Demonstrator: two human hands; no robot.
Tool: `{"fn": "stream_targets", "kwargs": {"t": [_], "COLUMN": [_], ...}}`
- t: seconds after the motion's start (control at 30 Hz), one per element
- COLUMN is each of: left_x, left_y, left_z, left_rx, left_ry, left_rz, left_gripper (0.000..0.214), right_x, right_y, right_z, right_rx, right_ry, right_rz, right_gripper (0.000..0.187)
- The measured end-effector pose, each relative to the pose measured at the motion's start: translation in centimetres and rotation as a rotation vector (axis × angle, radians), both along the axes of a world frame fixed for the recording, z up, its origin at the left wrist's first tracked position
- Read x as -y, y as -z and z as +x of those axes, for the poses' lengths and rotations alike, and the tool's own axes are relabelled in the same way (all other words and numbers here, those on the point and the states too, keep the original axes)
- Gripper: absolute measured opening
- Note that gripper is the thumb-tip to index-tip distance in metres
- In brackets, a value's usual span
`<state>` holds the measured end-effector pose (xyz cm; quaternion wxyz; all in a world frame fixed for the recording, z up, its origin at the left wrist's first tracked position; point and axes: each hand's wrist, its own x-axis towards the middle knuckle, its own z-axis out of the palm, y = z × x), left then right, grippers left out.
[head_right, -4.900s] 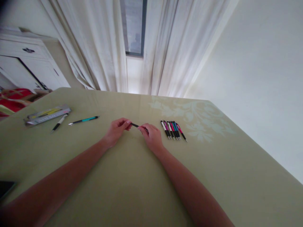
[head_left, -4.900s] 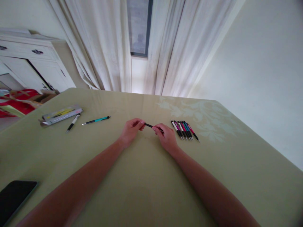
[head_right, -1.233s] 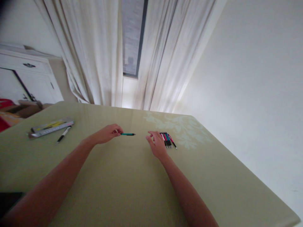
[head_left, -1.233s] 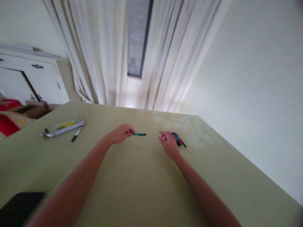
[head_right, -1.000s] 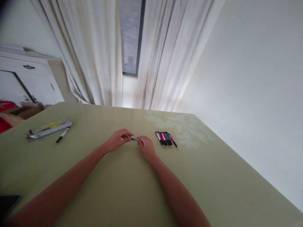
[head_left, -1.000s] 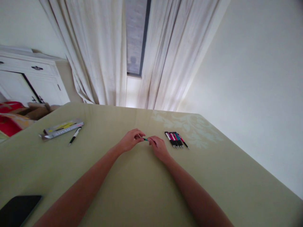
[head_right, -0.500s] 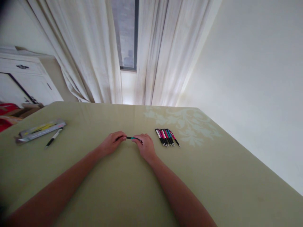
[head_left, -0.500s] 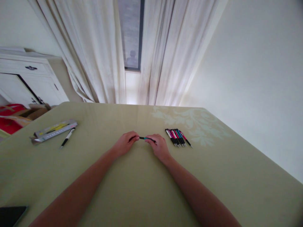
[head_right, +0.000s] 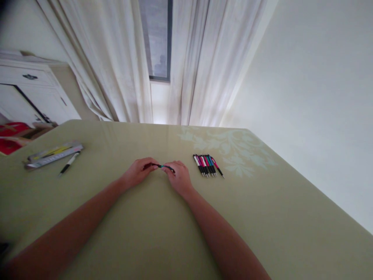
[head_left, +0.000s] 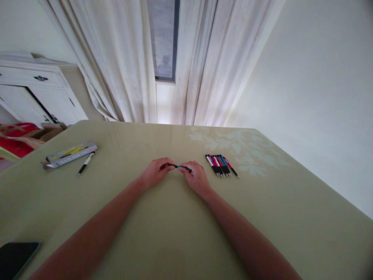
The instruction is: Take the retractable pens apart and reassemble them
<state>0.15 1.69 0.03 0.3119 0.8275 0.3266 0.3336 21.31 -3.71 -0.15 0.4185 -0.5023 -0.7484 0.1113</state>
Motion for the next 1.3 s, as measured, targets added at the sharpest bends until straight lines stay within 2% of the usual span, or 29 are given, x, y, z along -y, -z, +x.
{"fn": "stream_targets", "kwargs": {"t": [0.1, 0.23, 0.37, 0.5, 0.6, 1.03, 1.3], "left_x": [0.0, -0.03, 0.09, 0.15, 0.11, 0.2, 0.42], "left_y": [-0.01, 0.2, 0.18, 0.05, 0.07, 0.08, -0.17], "left_z": [-0.01, -0.13, -0.03, 0.1, 0.13, 0.07, 0.18], "left_rx": [-0.058, -0.175, -0.07, -0.094, -0.086, -0.086, -0.096], "left_ry": [0.002, -0.022, -0.007, -0.033, -0.029, -0.024, 0.002], "left_rz": [0.049, -0.016, -0.05, 0.006, -0.012, -0.021, -0.019], "left_gripper": [0.031, 0.045, 0.029, 0.038, 0.03, 0.033, 0.033], "right_x": [0.09, 0.09, 0.01, 0.04, 0.04, 0.18, 0.42], "right_y": [-0.16, -0.26, -0.26, -0.31, -0.29, -0.16, -0.32], "right_z": [-0.08, -0.12, -0.2, -0.29, -0.31, -0.36, -0.53], "right_rx": [0.058, 0.063, 0.062, 0.071, 0.074, 0.081, 0.174], "right_ry": [0.01, 0.025, 0.04, 0.024, 0.008, -0.01, -0.006], "right_rz": [0.012, 0.01, -0.026, -0.041, -0.041, -0.006, -0.004], "right_gripper": [0.016, 0.013, 0.014, 0.016, 0.015, 0.011, 0.012]}}
